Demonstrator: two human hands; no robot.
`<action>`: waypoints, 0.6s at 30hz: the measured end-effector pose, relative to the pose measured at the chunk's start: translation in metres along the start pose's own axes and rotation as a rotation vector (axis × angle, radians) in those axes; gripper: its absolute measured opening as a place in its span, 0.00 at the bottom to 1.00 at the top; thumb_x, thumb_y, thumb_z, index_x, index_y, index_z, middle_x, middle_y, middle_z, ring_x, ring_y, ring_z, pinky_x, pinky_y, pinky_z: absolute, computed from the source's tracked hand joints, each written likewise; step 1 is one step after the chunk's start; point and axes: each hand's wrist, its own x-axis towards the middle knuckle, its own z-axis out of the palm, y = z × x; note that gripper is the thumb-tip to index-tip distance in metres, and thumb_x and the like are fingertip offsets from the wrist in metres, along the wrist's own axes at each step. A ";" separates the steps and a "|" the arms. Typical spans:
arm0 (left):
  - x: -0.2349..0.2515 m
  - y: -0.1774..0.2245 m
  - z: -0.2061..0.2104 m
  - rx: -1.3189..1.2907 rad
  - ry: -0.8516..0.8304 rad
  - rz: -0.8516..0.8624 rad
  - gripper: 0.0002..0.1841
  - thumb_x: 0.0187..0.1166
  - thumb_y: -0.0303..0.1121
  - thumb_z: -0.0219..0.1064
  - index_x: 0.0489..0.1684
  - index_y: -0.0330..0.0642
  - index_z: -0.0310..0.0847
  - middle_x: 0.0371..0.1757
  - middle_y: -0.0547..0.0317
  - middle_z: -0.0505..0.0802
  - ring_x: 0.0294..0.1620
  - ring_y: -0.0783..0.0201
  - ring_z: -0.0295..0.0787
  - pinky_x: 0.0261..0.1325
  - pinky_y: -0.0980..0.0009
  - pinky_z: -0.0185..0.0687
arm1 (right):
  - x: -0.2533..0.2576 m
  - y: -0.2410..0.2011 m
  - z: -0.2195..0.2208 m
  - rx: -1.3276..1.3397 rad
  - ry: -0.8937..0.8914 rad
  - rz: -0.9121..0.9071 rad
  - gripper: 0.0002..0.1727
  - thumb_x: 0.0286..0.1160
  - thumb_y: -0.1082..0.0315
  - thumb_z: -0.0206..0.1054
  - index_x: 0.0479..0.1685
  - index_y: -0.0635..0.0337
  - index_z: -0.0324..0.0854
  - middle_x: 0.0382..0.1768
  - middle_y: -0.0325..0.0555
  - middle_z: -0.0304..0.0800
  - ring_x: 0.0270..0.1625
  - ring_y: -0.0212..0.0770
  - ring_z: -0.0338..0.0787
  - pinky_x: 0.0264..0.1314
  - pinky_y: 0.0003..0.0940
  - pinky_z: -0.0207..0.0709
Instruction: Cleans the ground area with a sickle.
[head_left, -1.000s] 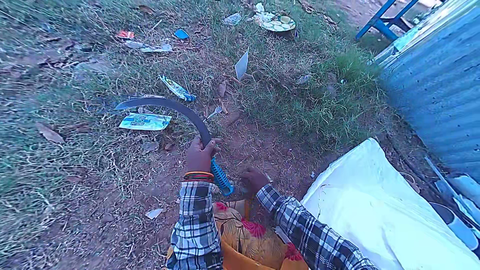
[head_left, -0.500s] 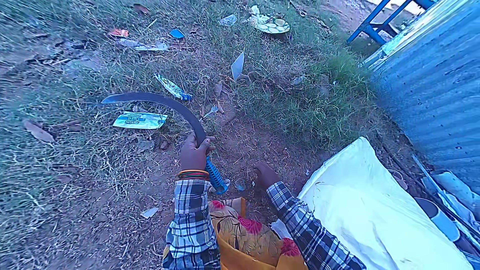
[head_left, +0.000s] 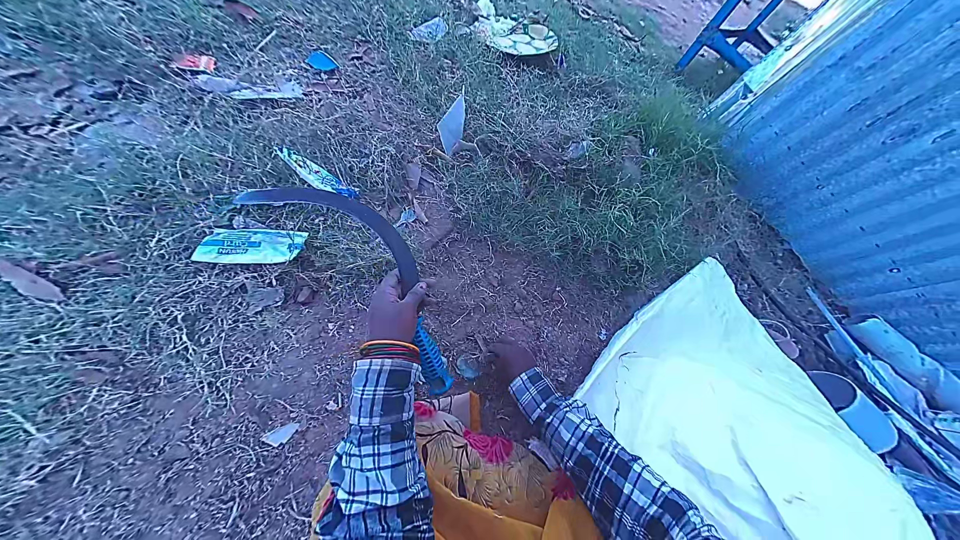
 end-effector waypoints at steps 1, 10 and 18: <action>0.000 0.000 -0.001 0.005 0.001 0.001 0.18 0.88 0.26 0.61 0.75 0.37 0.72 0.52 0.54 0.95 0.37 0.69 0.94 0.46 0.71 0.89 | -0.004 0.005 -0.010 0.009 0.049 0.020 0.19 0.88 0.66 0.58 0.70 0.59 0.85 0.76 0.55 0.82 0.78 0.54 0.82 0.80 0.54 0.73; -0.001 0.001 0.006 0.000 0.003 0.004 0.19 0.89 0.27 0.60 0.76 0.37 0.70 0.54 0.51 0.94 0.40 0.66 0.95 0.49 0.69 0.90 | -0.045 0.027 -0.013 0.045 -0.056 0.039 0.19 0.90 0.63 0.58 0.70 0.61 0.85 0.76 0.58 0.81 0.78 0.56 0.81 0.82 0.55 0.70; -0.004 0.001 0.006 0.024 -0.034 -0.002 0.19 0.89 0.26 0.60 0.76 0.37 0.71 0.54 0.53 0.94 0.38 0.69 0.94 0.47 0.71 0.89 | -0.048 -0.009 0.032 -0.060 -0.383 0.124 0.27 0.95 0.55 0.47 0.77 0.68 0.75 0.74 0.67 0.81 0.79 0.63 0.80 0.81 0.63 0.69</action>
